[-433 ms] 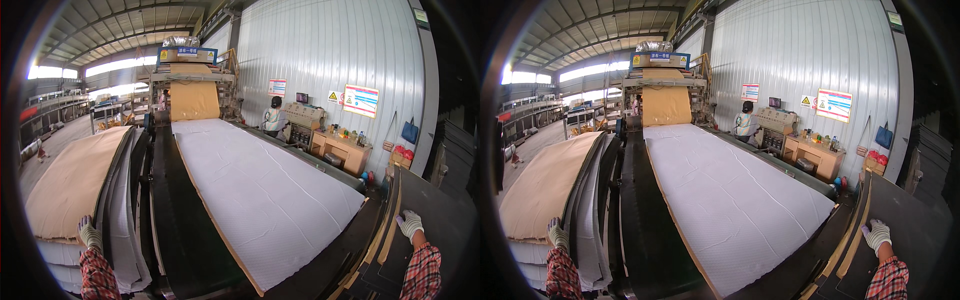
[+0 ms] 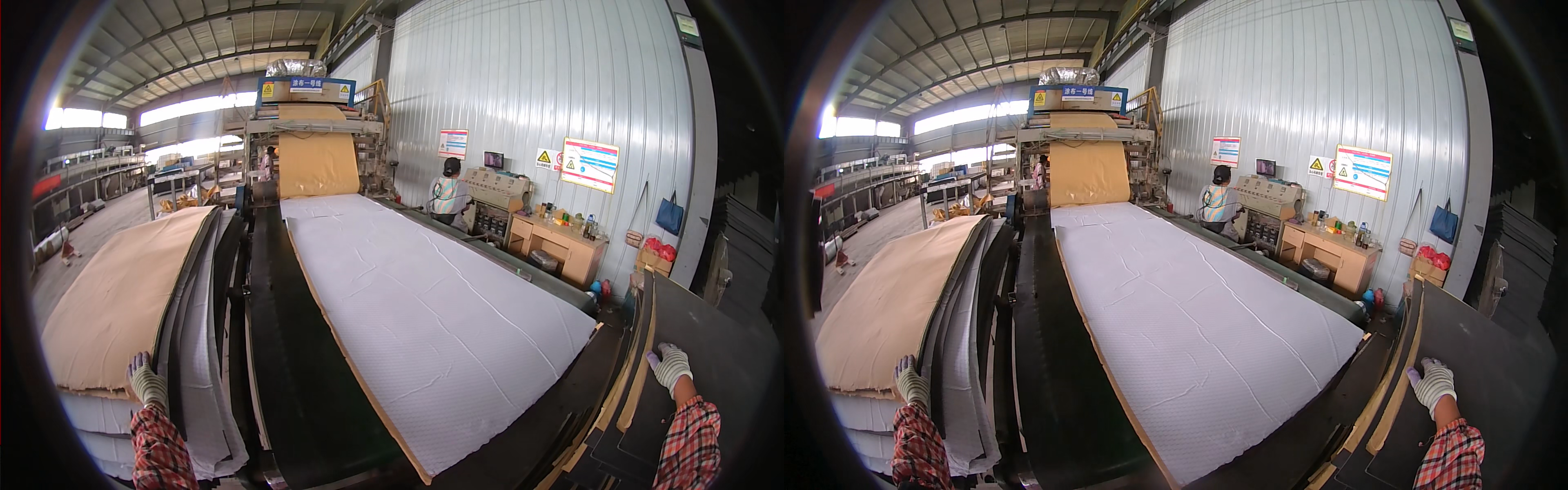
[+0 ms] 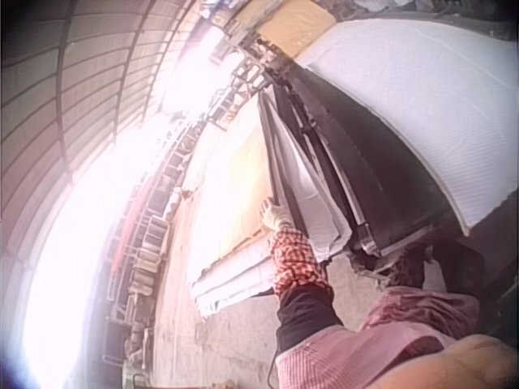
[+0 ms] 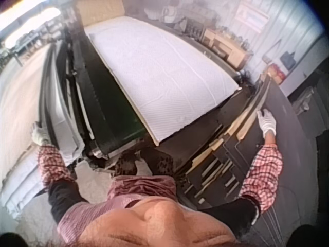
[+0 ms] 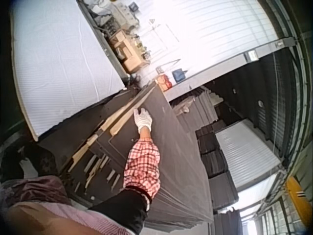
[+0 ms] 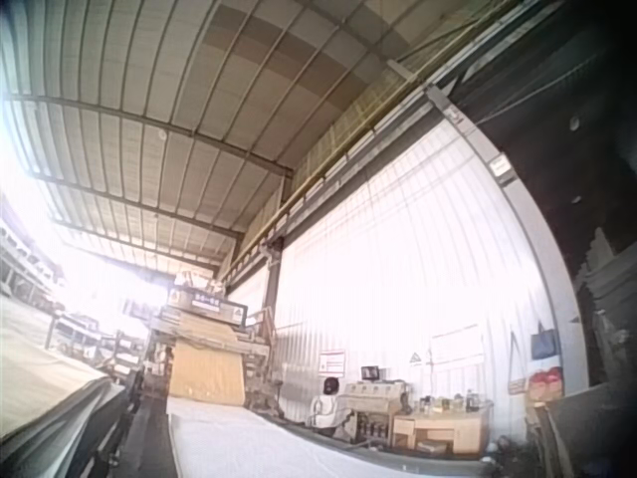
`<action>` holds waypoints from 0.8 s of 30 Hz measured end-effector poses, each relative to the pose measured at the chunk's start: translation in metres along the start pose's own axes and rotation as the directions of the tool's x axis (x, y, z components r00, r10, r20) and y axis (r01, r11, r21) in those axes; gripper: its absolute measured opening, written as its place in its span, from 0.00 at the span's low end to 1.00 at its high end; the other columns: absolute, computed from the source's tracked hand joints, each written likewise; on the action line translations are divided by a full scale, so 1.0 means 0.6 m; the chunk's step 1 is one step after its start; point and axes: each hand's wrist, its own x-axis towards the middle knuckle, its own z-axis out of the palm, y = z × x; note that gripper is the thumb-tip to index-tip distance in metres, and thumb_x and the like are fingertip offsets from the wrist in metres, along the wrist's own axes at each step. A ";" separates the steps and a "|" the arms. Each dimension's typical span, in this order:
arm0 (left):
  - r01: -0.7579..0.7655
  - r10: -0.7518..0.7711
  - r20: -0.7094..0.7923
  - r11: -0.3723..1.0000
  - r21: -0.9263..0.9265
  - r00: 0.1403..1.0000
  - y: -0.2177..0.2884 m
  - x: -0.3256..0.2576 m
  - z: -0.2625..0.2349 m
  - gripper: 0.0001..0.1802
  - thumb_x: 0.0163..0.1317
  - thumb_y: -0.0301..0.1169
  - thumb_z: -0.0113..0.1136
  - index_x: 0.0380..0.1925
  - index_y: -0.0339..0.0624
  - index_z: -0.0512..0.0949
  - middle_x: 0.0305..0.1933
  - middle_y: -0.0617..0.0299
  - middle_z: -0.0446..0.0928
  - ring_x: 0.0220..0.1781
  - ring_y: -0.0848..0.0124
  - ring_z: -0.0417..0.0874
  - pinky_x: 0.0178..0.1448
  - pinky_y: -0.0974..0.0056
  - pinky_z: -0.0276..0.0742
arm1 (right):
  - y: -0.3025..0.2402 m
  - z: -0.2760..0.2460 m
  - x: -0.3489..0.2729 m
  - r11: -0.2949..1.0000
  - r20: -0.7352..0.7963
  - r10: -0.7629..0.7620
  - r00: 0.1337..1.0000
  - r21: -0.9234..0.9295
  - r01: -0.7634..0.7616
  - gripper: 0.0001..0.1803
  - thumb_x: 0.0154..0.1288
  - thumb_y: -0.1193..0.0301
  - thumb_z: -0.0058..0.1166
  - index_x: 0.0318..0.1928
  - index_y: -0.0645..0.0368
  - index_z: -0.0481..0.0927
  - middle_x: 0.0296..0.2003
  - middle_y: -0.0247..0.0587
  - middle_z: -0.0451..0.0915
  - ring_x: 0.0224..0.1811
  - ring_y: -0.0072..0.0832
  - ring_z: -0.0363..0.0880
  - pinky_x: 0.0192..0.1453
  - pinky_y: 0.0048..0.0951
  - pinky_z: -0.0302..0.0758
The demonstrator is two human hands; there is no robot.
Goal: Stacking and aligning large industrial sheets as they come off a manufacturing machine
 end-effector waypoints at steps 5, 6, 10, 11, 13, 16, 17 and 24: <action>-0.006 0.006 -0.010 1.000 0.005 1.000 -0.005 0.000 0.007 0.26 0.49 0.37 0.59 0.49 0.37 0.72 0.54 0.50 0.71 0.58 0.56 0.68 0.65 0.55 0.58 | 0.000 -0.001 0.001 1.000 0.011 0.006 1.000 0.004 -0.006 0.30 0.62 0.51 0.41 0.54 0.64 0.70 0.56 0.56 0.68 0.60 0.45 0.64 0.64 0.36 0.59; -0.004 0.004 -0.008 1.000 0.003 1.000 -0.006 0.001 0.008 0.27 0.48 0.37 0.59 0.49 0.37 0.72 0.54 0.50 0.71 0.58 0.56 0.69 0.65 0.55 0.58 | -0.001 -0.002 0.000 1.000 0.015 0.005 1.000 0.007 -0.006 0.30 0.62 0.51 0.41 0.54 0.64 0.70 0.56 0.56 0.68 0.60 0.45 0.64 0.64 0.36 0.59; 0.000 0.000 -0.007 1.000 -0.006 1.000 0.003 -0.002 -0.002 0.26 0.48 0.36 0.59 0.49 0.37 0.72 0.54 0.50 0.71 0.58 0.57 0.69 0.65 0.55 0.58 | -0.001 -0.002 0.000 1.000 0.016 0.002 1.000 0.009 -0.002 0.30 0.62 0.51 0.41 0.54 0.64 0.70 0.56 0.56 0.68 0.61 0.45 0.64 0.64 0.37 0.59; -0.001 0.001 -0.006 1.000 -0.006 1.000 0.003 -0.001 -0.002 0.26 0.48 0.36 0.59 0.49 0.37 0.72 0.54 0.50 0.71 0.58 0.57 0.69 0.65 0.55 0.58 | 0.000 -0.002 0.000 1.000 0.017 0.005 1.000 0.007 -0.005 0.30 0.62 0.51 0.42 0.54 0.64 0.70 0.56 0.56 0.68 0.61 0.45 0.64 0.64 0.37 0.59; 0.000 0.000 -0.005 1.000 -0.004 1.000 0.002 -0.001 -0.001 0.26 0.48 0.36 0.58 0.49 0.37 0.72 0.54 0.50 0.71 0.58 0.57 0.69 0.65 0.54 0.58 | 0.000 -0.002 0.000 1.000 0.017 0.007 1.000 0.005 -0.007 0.30 0.62 0.51 0.42 0.54 0.64 0.70 0.56 0.56 0.68 0.61 0.45 0.64 0.64 0.37 0.59; -0.003 0.003 -0.020 1.000 -0.002 1.000 -0.002 -0.001 0.005 0.26 0.48 0.36 0.59 0.49 0.37 0.72 0.54 0.50 0.71 0.58 0.57 0.69 0.65 0.54 0.58 | -0.003 -0.005 -0.002 1.000 0.022 0.010 1.000 0.006 -0.010 0.30 0.63 0.51 0.42 0.55 0.64 0.70 0.56 0.56 0.67 0.61 0.45 0.64 0.65 0.37 0.59; -0.004 0.004 -0.020 1.000 -0.002 1.000 -0.002 0.000 0.005 0.26 0.48 0.36 0.59 0.49 0.37 0.72 0.54 0.50 0.71 0.58 0.57 0.69 0.65 0.54 0.58 | -0.004 -0.007 -0.002 1.000 0.025 0.012 1.000 0.011 -0.013 0.30 0.63 0.51 0.42 0.55 0.64 0.70 0.56 0.56 0.67 0.61 0.45 0.64 0.65 0.37 0.59; -0.003 0.003 -0.012 1.000 0.006 1.000 0.001 -0.001 0.003 0.26 0.49 0.37 0.58 0.49 0.37 0.72 0.54 0.49 0.71 0.58 0.56 0.69 0.65 0.54 0.57 | -0.003 -0.005 -0.003 1.000 0.012 0.004 1.000 0.003 -0.004 0.30 0.63 0.51 0.41 0.54 0.64 0.70 0.56 0.56 0.68 0.60 0.45 0.64 0.64 0.36 0.59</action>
